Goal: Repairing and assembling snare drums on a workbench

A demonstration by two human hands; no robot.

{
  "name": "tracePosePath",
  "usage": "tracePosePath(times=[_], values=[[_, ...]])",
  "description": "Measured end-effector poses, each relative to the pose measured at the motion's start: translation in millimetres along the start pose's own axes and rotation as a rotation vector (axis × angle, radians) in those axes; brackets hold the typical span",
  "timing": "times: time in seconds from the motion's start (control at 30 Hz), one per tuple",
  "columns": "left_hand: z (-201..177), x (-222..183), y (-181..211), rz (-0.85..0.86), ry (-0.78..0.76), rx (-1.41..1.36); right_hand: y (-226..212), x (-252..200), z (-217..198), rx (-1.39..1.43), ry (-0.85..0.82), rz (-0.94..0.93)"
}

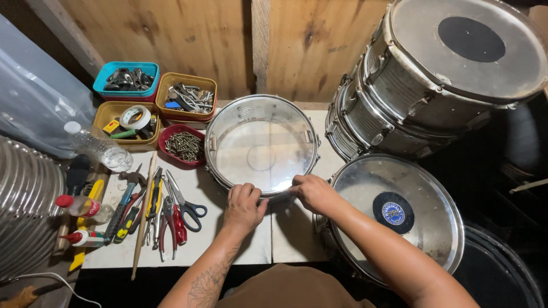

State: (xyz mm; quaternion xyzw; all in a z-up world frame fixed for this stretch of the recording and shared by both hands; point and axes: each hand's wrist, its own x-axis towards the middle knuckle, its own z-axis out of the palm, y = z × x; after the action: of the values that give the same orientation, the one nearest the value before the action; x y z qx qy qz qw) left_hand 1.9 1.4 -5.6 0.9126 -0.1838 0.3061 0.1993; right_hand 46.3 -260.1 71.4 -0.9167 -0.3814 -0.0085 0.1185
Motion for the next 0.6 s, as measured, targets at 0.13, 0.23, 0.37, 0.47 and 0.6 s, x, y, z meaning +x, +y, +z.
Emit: tracePosePath(times=[0.13,0.23,0.37,0.47,0.6], values=[[-0.7,1.2,-7.9,0.005,-0.026,-0.067,0.7,2.7,6.5,-0.072,0.043,0.028],[-32.8,14.7,-16.8,-0.009,0.024,-0.053,-15.0,0.2,-17.6,-0.117,0.059,0.062],[-45.9,14.7,-47.6,-0.061,-0.062,-0.001,-2.2,-0.5,1.5,-0.195,0.095,0.073],[-41.4,15.2,-56.1,-0.021,-0.066,0.046,6.9,1.6,10.1,-0.299,0.186,-0.008],[-31.2,12.2,-57.6,0.024,-0.063,0.045,9.7,1.8,18.7,-0.383,0.267,-0.146]])
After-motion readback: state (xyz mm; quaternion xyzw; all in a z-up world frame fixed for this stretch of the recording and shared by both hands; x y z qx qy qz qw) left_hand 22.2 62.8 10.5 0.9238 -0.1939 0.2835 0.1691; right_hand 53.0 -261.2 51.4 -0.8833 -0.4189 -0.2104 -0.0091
